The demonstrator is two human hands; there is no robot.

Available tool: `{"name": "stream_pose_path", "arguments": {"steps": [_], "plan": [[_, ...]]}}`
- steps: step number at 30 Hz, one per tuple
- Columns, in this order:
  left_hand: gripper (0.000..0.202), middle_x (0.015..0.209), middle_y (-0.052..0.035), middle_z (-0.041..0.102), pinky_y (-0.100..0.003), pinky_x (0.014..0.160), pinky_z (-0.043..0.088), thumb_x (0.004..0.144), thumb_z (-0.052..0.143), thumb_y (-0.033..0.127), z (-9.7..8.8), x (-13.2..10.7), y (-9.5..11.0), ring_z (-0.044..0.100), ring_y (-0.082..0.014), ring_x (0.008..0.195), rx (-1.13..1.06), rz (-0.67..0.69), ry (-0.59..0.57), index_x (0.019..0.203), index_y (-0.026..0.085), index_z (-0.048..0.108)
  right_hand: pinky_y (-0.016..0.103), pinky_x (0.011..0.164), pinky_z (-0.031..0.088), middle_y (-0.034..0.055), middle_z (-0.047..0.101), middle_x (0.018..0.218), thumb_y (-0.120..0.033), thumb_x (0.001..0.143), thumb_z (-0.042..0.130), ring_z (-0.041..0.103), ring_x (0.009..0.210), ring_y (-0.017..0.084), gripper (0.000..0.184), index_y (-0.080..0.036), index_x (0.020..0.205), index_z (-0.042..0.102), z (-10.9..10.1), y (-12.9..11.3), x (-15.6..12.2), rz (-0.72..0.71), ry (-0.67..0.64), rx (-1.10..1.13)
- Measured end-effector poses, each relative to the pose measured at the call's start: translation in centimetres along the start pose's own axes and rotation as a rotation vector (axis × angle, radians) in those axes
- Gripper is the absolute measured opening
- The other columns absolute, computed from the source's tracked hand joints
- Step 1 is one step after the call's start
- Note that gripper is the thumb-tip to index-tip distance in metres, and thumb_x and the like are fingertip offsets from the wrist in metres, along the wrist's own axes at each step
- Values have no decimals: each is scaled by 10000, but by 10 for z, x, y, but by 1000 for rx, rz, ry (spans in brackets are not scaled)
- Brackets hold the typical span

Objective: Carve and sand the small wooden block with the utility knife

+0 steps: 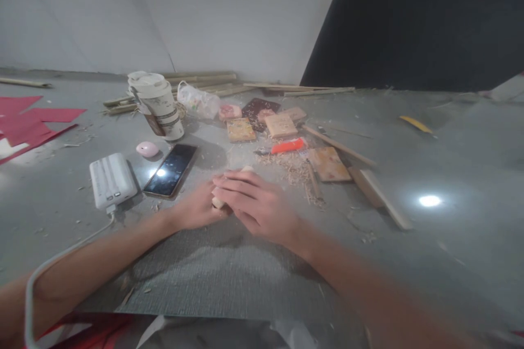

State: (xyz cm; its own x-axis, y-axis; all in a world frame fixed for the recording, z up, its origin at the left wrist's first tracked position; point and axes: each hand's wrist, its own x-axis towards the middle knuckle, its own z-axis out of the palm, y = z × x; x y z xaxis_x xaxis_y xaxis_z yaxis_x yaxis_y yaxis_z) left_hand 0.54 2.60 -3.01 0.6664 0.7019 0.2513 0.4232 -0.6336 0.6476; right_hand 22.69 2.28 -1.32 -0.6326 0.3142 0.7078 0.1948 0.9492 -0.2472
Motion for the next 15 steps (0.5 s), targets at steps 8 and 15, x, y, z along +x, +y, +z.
{"name": "stream_pose_path", "arguments": {"steps": [8, 15], "plan": [[480, 1616, -152, 632, -579, 1303, 473, 1017, 609, 297, 2, -3, -7, 561, -347, 1547, 24, 42, 16, 1485, 194, 644, 503, 1160, 638, 121, 800, 1384, -70, 1061, 639, 700, 1358, 277, 337, -169, 1379, 692, -1, -4, 6, -34, 19, -31], [449, 1645, -109, 624, -575, 1343, 434, 1044, 609, 360, 2, -2, -10, 533, -348, 1586, -10, 46, 2, 1472, 233, 655, 513, 1196, 617, 103, 783, 1422, -135, 1089, 640, 669, 1409, 283, 315, -191, 1396, 682, -3, -9, 9, 8, -51, -103]]}}
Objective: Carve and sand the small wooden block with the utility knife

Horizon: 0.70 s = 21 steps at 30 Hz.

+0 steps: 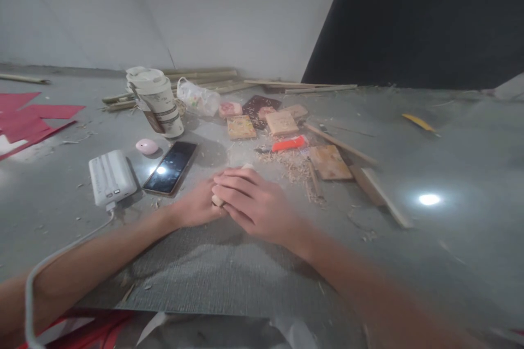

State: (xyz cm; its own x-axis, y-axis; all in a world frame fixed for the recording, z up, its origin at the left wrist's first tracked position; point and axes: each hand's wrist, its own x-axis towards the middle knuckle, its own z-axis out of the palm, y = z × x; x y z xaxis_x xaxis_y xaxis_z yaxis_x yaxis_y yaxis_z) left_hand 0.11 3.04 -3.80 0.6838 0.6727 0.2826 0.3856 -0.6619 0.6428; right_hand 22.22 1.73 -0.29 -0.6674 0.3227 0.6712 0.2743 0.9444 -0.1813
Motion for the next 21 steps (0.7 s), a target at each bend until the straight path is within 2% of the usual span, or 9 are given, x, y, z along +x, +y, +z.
{"name": "stream_pose_path", "arguments": {"steps": [5, 13, 17, 21], "plan": [[486, 1659, -141, 610, -593, 1333, 441, 1063, 598, 397, 2, -1, -1, 549, -351, 1574, 8, 27, 26, 1512, 213, 618, 517, 1212, 602, 105, 782, 1418, -144, 1093, 647, 664, 1407, 285, 310, -180, 1400, 677, -2, -2, 0, -1, -22, -19], [553, 1651, -146, 605, -573, 1318, 461, 981, 622, 288, 2, -1, 0, 555, -349, 1558, 21, 20, 51, 1526, 205, 585, 507, 1191, 611, 95, 787, 1393, -118, 1094, 632, 660, 1386, 274, 313, -192, 1395, 673, -2, -2, 1, 24, -24, 31], [449, 1551, -142, 673, -573, 1269, 508, 937, 600, 236, 2, 0, 1, 598, -355, 1486, 75, 29, 51, 1380, 194, 657, 510, 1216, 596, 88, 780, 1408, -72, 1098, 579, 652, 1402, 267, 346, -203, 1406, 667, -3, 1, 1, 20, -37, 45], [336, 1444, -124, 720, -552, 1205, 563, 941, 602, 249, 2, 1, -1, 648, -339, 1382, 93, 38, 57, 1262, 209, 690, 521, 1207, 604, 77, 779, 1402, -69, 1100, 563, 654, 1404, 266, 371, -229, 1422, 657, -3, 2, 0, 29, -45, 45]]}}
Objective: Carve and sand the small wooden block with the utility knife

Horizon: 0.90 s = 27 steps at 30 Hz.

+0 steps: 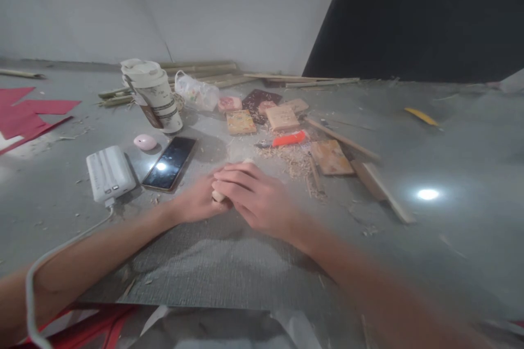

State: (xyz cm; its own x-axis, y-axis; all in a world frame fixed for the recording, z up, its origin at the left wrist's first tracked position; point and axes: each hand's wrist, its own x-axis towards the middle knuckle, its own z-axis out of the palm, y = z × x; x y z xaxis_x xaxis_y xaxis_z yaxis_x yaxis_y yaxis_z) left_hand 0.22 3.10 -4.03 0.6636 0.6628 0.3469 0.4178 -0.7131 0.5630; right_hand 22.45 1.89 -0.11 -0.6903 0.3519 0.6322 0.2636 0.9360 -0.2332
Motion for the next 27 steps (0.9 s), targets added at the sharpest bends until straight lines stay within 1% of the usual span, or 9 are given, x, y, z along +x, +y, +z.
{"name": "stream_pose_path", "arguments": {"steps": [4, 8, 10, 14, 18, 22, 27], "plan": [[363, 1504, -144, 696, -575, 1247, 526, 976, 586, 274, 1, 0, -2, 627, -351, 1430, -19, 41, 7, 1314, 190, 686, 524, 1207, 599, 90, 778, 1396, -95, 1101, 591, 649, 1399, 273, 350, -214, 1425, 649, 1, -1, 0, -9, 8, -3], [393, 1580, -138, 664, -577, 1291, 490, 981, 604, 291, 0, 0, 0, 580, -354, 1521, -42, -2, -6, 1358, 204, 676, 518, 1184, 609, 90, 780, 1394, -109, 1105, 589, 650, 1403, 272, 350, -224, 1431, 643, 1, -2, 1, -2, 5, -15], [382, 1587, -133, 663, -574, 1303, 481, 980, 610, 288, -1, 0, 1, 571, -354, 1537, -49, -19, -19, 1346, 208, 684, 512, 1182, 610, 84, 779, 1397, -109, 1106, 582, 649, 1407, 268, 354, -232, 1433, 642, 0, -3, 1, 7, 2, -18], [380, 1582, -131, 670, -580, 1326, 454, 964, 612, 275, -1, 0, 1, 542, -359, 1570, -54, -21, -21, 1329, 206, 694, 497, 1213, 590, 92, 773, 1403, -92, 1100, 584, 637, 1414, 263, 348, -206, 1423, 646, 1, -3, 0, 10, -1, -3], [387, 1575, -126, 678, -571, 1347, 429, 958, 619, 276, -1, -1, 0, 540, -355, 1576, -72, -28, -23, 1331, 206, 696, 508, 1234, 575, 92, 761, 1424, -99, 1106, 584, 629, 1426, 263, 358, -212, 1442, 633, 2, -1, -1, 10, -2, 20], [365, 1554, -125, 695, -586, 1341, 437, 969, 618, 286, 0, -1, 1, 547, -364, 1570, -73, -37, -19, 1315, 210, 704, 523, 1248, 570, 88, 752, 1443, -102, 1105, 584, 626, 1447, 266, 382, -226, 1465, 617, 3, -1, -2, 7, 0, 24], [381, 1552, -116, 696, -583, 1309, 480, 989, 631, 305, 0, -1, -1, 581, -361, 1534, -62, -19, -16, 1356, 226, 696, 538, 1223, 589, 80, 759, 1430, -124, 1112, 575, 643, 1434, 268, 383, -253, 1469, 617, 1, -2, -1, 14, -2, 19]]}}
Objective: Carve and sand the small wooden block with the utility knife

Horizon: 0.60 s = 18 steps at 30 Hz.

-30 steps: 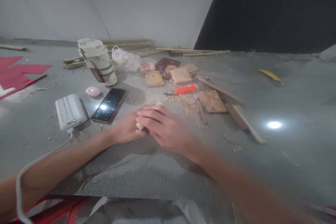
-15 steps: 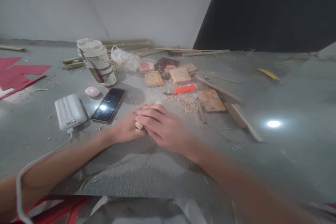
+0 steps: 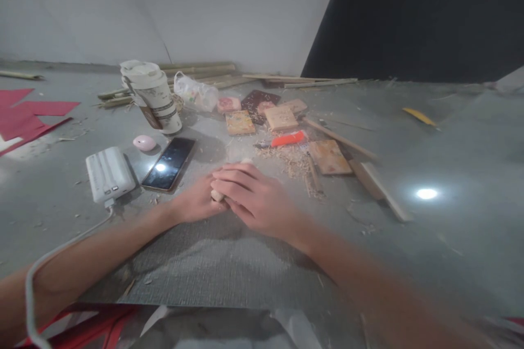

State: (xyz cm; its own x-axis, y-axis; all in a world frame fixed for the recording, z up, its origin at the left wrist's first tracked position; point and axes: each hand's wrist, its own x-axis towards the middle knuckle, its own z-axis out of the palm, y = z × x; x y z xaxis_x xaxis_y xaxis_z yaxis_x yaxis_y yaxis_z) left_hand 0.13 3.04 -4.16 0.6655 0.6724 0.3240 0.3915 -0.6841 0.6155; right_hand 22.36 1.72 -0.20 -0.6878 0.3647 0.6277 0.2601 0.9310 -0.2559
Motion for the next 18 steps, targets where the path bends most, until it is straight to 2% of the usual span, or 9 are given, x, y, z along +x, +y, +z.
{"name": "stream_pose_path", "arguments": {"steps": [11, 16, 18], "plan": [[440, 1628, -133, 637, -582, 1343, 436, 1003, 643, 315, 2, 0, -3, 521, -364, 1591, 16, 17, 8, 1429, 208, 670, 525, 1195, 599, 89, 777, 1386, -135, 1113, 589, 652, 1400, 270, 332, -230, 1428, 632, 0, 0, 2, -19, 0, -25], [448, 1628, -127, 638, -577, 1348, 422, 1087, 610, 489, 2, -1, -4, 523, -346, 1590, -11, 30, -2, 1450, 231, 662, 526, 1185, 599, 82, 776, 1395, -242, 1126, 624, 654, 1412, 278, 296, -255, 1421, 640, -2, 0, 2, -4, -25, -37], [433, 1614, -128, 647, -588, 1346, 420, 1095, 598, 510, 2, 0, -4, 532, -344, 1580, -32, 36, -3, 1417, 233, 680, 527, 1194, 591, 85, 776, 1396, -286, 1128, 637, 653, 1407, 282, 279, -252, 1405, 646, -2, 1, 2, -6, -25, -29]]}}
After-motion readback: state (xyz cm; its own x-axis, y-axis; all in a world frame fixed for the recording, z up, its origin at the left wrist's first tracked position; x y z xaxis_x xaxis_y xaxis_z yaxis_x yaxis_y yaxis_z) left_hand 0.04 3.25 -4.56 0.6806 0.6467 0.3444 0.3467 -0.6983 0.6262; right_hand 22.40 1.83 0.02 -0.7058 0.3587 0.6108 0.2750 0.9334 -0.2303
